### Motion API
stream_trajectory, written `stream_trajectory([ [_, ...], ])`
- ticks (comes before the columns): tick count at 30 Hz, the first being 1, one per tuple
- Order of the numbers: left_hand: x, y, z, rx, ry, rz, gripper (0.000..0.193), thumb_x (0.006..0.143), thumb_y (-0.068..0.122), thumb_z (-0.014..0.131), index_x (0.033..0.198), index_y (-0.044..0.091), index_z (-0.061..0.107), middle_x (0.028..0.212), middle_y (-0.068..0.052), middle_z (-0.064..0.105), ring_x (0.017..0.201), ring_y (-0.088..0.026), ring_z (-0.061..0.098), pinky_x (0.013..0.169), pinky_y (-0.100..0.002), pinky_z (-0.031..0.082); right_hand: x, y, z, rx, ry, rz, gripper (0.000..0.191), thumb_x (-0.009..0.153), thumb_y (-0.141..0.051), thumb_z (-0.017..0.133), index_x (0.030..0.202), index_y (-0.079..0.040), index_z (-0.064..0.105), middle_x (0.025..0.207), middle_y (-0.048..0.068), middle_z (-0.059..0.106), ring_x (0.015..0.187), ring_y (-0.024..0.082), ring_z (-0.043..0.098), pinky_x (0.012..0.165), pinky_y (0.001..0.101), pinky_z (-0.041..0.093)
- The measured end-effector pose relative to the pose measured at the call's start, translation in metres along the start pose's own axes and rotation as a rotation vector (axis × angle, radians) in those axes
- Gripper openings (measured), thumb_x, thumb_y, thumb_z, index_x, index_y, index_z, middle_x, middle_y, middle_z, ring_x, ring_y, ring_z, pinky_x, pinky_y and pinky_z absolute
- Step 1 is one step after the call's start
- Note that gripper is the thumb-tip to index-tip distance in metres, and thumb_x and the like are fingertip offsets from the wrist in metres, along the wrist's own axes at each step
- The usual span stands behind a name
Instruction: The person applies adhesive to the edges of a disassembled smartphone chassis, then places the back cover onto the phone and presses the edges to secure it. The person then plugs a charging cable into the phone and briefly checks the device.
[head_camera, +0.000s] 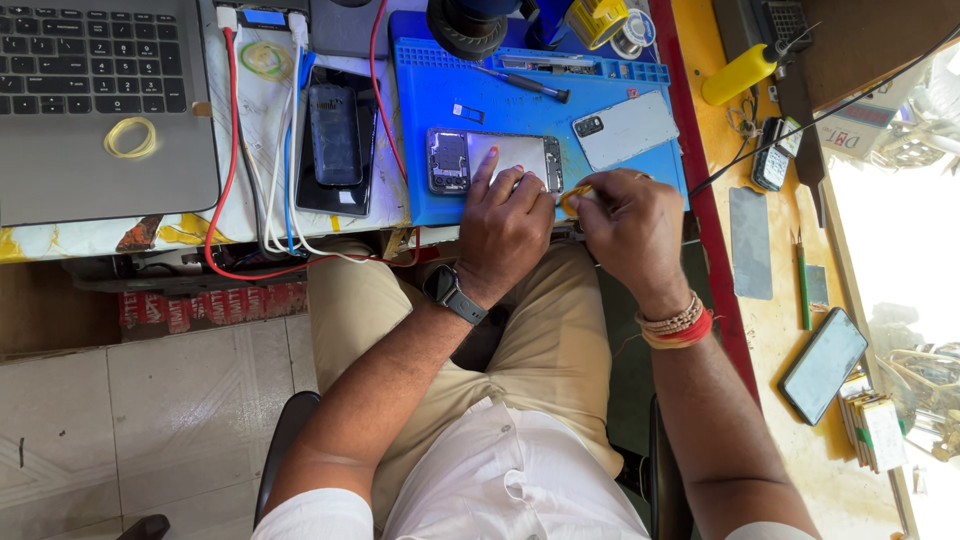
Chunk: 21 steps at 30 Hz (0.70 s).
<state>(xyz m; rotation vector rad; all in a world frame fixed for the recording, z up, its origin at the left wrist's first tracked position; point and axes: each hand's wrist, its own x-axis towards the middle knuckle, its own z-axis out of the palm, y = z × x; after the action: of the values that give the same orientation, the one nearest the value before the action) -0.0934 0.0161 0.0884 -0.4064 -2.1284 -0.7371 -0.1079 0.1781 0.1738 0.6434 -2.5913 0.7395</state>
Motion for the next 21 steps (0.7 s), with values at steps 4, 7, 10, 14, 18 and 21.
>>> stream_trajectory([
  [4, -0.001, 0.0, -0.001, -0.024, 0.01, -0.008, 0.007, 0.089, 0.004, 0.069, 0.082, 0.003, 0.069, 0.095, -0.01, 0.065, 0.105, -0.028, 0.065, 0.12, -0.053, 0.041, 0.0, 0.024, -0.009, 0.197, 0.177, 0.121, 0.012, 0.097, -0.003, 0.08, 0.106, 0.003, 0.075, 0.091, 0.008, 0.076, 0.078, 0.01, 0.071, 0.071, 0.0258, 0.055],
  [7, 0.0, 0.002, 0.002, -0.055, 0.022, -0.038, 0.009, 0.092, 0.007, 0.071, 0.088, -0.001, 0.071, 0.099, -0.011, 0.066, 0.105, -0.028, 0.065, 0.121, -0.052, 0.041, -0.003, 0.042, -0.014, 0.264, 0.212, 0.256, 0.015, 0.097, -0.003, 0.082, 0.106, 0.006, 0.074, 0.084, 0.003, 0.071, 0.073, 0.006, 0.061, 0.065, 0.0221, 0.048],
  [10, 0.001, 0.003, 0.002, -0.048, -0.022, -0.026, 0.012, 0.091, 0.01, 0.072, 0.09, -0.002, 0.072, 0.099, -0.014, 0.067, 0.105, -0.03, 0.065, 0.119, -0.054, 0.04, -0.007, 0.049, -0.009, 0.415, 0.2, 0.324, 0.014, 0.098, -0.002, 0.08, 0.106, 0.007, 0.073, 0.085, 0.002, 0.069, 0.074, 0.004, 0.06, 0.066, 0.0202, 0.048],
  [14, 0.0, 0.001, -0.001, 0.021, -0.015, 0.052, 0.013, 0.089, 0.012, 0.071, 0.089, -0.001, 0.071, 0.102, -0.018, 0.067, 0.109, -0.033, 0.065, 0.118, -0.056, 0.04, -0.004, 0.034, 0.0, 0.617, 0.168, 0.337, 0.013, 0.098, 0.001, 0.075, 0.109, 0.006, 0.071, 0.093, 0.003, 0.073, 0.083, 0.006, 0.068, 0.076, 0.0202, 0.055],
  [18, -0.008, 0.001, -0.001, 0.062, -0.014, 0.097, 0.028, 0.093, 0.023, 0.071, 0.1, -0.004, 0.068, 0.11, -0.023, 0.066, 0.113, -0.038, 0.063, 0.117, -0.054, 0.041, 0.005, 0.0, 0.008, 0.592, 0.116, 0.154, 0.017, 0.099, 0.004, 0.074, 0.115, 0.004, 0.071, 0.104, 0.007, 0.075, 0.095, 0.011, 0.071, 0.087, 0.0247, 0.057],
  [21, -0.017, -0.001, 0.006, 0.052, -0.034, 0.086, 0.03, 0.094, 0.022, 0.071, 0.109, -0.003, 0.067, 0.114, -0.021, 0.065, 0.112, -0.038, 0.063, 0.115, -0.054, 0.043, 0.013, -0.026, 0.018, 0.439, 0.017, -0.063, 0.019, 0.096, 0.005, 0.076, 0.115, 0.001, 0.071, 0.105, 0.011, 0.075, 0.097, 0.021, 0.072, 0.088, 0.0313, 0.057],
])
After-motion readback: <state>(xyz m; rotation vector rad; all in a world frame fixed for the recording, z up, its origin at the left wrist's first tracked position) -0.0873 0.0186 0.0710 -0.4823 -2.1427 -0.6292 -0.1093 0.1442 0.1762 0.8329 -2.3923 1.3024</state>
